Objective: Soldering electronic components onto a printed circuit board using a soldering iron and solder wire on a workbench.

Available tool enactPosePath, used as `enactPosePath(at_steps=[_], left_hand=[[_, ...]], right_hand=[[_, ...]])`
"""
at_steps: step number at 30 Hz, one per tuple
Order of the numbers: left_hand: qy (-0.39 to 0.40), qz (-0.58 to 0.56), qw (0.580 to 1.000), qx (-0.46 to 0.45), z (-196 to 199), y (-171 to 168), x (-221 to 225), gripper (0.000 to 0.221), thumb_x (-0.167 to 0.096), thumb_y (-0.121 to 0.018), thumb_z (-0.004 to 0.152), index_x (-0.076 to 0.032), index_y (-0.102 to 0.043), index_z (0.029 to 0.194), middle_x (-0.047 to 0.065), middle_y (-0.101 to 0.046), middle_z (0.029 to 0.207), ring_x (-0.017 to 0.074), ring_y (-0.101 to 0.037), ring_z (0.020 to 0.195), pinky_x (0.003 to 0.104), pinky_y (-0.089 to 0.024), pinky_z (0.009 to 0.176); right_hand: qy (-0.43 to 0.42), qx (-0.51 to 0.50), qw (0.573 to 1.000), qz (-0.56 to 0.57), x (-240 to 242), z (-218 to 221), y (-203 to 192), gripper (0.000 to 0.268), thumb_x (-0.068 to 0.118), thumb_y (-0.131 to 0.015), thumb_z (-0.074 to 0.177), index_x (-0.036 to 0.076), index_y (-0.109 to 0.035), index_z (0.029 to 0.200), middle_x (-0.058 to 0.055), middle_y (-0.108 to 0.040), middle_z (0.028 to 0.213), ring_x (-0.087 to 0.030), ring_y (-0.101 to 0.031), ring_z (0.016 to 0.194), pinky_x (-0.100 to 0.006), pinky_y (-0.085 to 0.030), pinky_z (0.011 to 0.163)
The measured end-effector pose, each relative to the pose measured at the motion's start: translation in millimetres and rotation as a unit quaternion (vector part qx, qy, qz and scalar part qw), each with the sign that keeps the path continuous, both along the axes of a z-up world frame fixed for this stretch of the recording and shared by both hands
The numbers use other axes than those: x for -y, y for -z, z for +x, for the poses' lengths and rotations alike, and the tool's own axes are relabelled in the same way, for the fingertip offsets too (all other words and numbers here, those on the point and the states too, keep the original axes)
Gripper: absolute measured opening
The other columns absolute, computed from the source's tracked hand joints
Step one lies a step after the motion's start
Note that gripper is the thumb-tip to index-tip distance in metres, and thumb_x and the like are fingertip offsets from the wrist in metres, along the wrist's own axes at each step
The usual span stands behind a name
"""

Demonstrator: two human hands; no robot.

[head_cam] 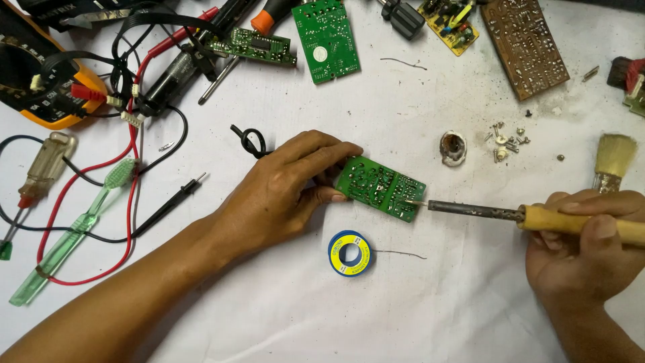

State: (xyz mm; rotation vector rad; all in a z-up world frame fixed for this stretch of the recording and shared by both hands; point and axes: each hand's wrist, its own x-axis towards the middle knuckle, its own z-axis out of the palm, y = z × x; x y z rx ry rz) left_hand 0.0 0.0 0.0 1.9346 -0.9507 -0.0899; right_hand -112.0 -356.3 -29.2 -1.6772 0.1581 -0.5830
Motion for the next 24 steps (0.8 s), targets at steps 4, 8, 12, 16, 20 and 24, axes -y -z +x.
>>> enactPosePath(at_steps=[4, 8, 12, 16, 20, 24], left_hand=[[0.000, 0.002, 1.000, 0.000, 0, 1, 0, 0.044, -0.007, -0.071, 0.097, -0.003, -0.055, 0.138, 0.015, -0.061, 0.125, 0.0310, -0.066, 0.110, 0.039, -0.057, 0.096], [-0.006, 0.012, 1.000, 0.001, 0, 2, 1, 0.047, -0.006, -0.072, 0.095, -0.003, -0.055, 0.139, 0.015, -0.061, 0.126, 0.0309, -0.066, 0.111, 0.039, -0.057, 0.096], [-0.005, 0.011, 1.000, -0.001, 0, 1, 1, 0.045, -0.005, -0.070, 0.095, -0.002, -0.055, 0.138, 0.015, -0.062, 0.126, 0.0304, -0.066, 0.110, 0.038, -0.057, 0.095], [-0.004, 0.010, 1.000, 0.002, 0, 1, 0, 0.046, -0.004, -0.070, 0.095, -0.003, -0.055, 0.139, 0.015, -0.061, 0.126, 0.0305, -0.066, 0.110, 0.038, -0.057, 0.096], [-0.006, 0.011, 1.000, -0.001, 0, 1, 0, 0.046, -0.004, -0.071, 0.095, -0.003, -0.055, 0.138, 0.014, -0.061, 0.126, 0.0301, -0.066, 0.110, 0.038, -0.057, 0.096], [-0.004, 0.010, 1.000, -0.002, 0, 1, 0, 0.047, -0.004, -0.072, 0.095, -0.003, -0.055, 0.138, 0.014, -0.061, 0.125, 0.0293, -0.066, 0.108, 0.037, -0.057, 0.094]], right_hand=[[0.025, -0.011, 1.000, 0.010, -5, 1, -3, 0.021, 0.025, -0.050, 0.103, 0.009, -0.046, 0.090, -0.007, -0.039, 0.079, -0.014, -0.032, 0.054, -0.025, -0.030, 0.052], [0.037, -0.001, 0.999, 0.033, -3, 2, -1, 0.015, 0.017, -0.047, 0.099, 0.008, -0.045, 0.087, -0.008, -0.039, 0.078, -0.016, -0.033, 0.054, -0.027, -0.034, 0.052], [0.042, -0.023, 0.998, 0.044, -9, 4, -10, 0.016, 0.021, -0.046, 0.095, 0.009, -0.043, 0.086, -0.007, -0.034, 0.073, -0.015, -0.028, 0.052, -0.026, -0.028, 0.051], [0.060, 0.005, 0.998, 0.020, -3, 2, -2, 0.016, 0.020, -0.047, 0.098, 0.008, -0.047, 0.087, -0.007, -0.043, 0.082, -0.017, -0.037, 0.062, -0.028, -0.038, 0.059], [0.042, -0.022, 0.998, 0.050, -10, 4, -11, 0.022, 0.030, -0.051, 0.096, 0.011, -0.045, 0.088, -0.006, -0.035, 0.076, -0.013, -0.028, 0.054, -0.025, -0.027, 0.052], [0.029, -0.025, 0.998, 0.056, -11, 3, -11, 0.021, 0.029, -0.053, 0.099, 0.012, -0.045, 0.089, -0.005, -0.037, 0.079, -0.014, -0.032, 0.055, -0.025, -0.028, 0.049]])
